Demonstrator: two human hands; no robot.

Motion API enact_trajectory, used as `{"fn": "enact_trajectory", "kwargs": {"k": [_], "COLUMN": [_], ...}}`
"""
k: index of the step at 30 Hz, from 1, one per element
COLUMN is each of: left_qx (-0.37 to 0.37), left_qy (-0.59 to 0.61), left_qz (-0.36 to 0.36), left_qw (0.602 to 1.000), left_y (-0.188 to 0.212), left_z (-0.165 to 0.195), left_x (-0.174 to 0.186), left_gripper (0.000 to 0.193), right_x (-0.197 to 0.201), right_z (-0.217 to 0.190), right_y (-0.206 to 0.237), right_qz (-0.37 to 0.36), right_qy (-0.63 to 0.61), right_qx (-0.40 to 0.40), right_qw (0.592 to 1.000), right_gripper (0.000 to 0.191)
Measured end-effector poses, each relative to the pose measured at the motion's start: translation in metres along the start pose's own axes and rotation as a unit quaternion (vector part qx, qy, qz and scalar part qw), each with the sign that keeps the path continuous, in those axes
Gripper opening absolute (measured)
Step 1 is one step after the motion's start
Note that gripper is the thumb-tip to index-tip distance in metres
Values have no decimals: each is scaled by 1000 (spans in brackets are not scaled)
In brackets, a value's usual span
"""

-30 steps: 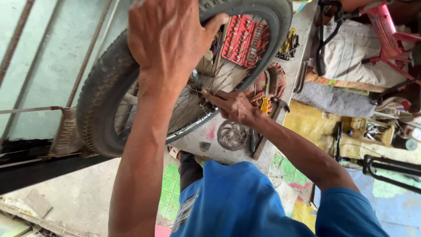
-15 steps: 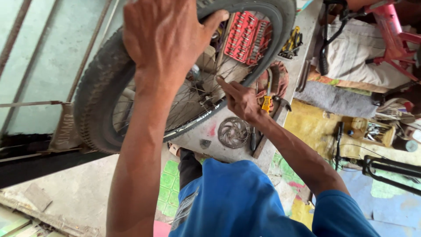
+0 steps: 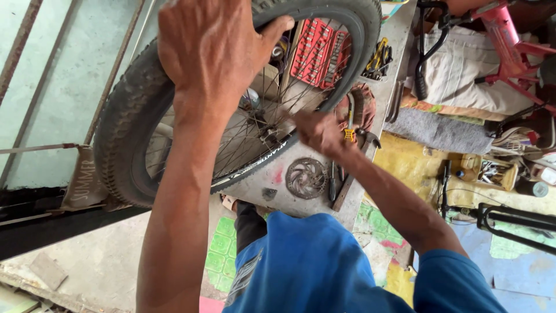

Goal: The person uses a yellow spoke wrench to tighten the spokes on a bicycle wheel mounted on a workbench. They rotate the wheel and adjust multiple spokes in sequence, then briefly use a hammer to tap the rim before resuming spoke adjustments.

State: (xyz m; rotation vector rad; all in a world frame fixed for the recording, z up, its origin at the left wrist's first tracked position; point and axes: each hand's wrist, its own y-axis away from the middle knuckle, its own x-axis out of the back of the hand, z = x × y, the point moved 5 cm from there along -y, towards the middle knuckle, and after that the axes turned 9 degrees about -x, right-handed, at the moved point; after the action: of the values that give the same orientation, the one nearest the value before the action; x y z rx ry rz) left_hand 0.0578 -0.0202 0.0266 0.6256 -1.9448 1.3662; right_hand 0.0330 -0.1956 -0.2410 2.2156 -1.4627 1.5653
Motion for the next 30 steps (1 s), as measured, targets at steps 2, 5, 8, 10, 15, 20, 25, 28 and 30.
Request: {"fn": "enact_trajectory", "kwargs": {"k": [2, 5, 8, 10, 15, 20, 25, 28, 30], "left_qx": [-4, -4, -5, -13, 11, -6, -13, -18, -4], "left_qy": [1, -1, 7, -3, 16, 8, 7, 7, 48], "left_qz": [2, 13, 14, 35, -8, 19, 34, 50, 24], "left_qw": [1000, 1000, 1000, 999, 1000, 1000, 999, 999, 999], "left_y": [2, 2, 3, 3, 2, 4, 5, 5, 5], "left_z": [0, -1, -2, -1, -2, 0, 1, 3, 3], "left_x": [-2, -5, -5, -1, -3, -1, 0, 4, 1], "left_gripper": [59, 59, 60, 59, 57, 56, 54, 50, 49], "right_x": [0, -4, -7, -8, -7, -20, -7, -8, -7], "right_z": [4, 8, 2, -2, 2, 4, -2, -1, 1], "right_y": [1, 1, 3, 5, 5, 3, 3, 3, 3], "right_qz": [48, 45, 28, 50, 68, -53, 56, 24, 29], "right_qy": [15, 21, -137, -52, -69, -9, -101, -136, -96], "right_qx": [3, -21, 8, 29, -2, -54, -6, 6, -9], "right_qw": [999, 999, 990, 997, 995, 997, 993, 990, 995], "right_gripper": [40, 46, 44, 44, 39, 38, 45, 48, 45]}}
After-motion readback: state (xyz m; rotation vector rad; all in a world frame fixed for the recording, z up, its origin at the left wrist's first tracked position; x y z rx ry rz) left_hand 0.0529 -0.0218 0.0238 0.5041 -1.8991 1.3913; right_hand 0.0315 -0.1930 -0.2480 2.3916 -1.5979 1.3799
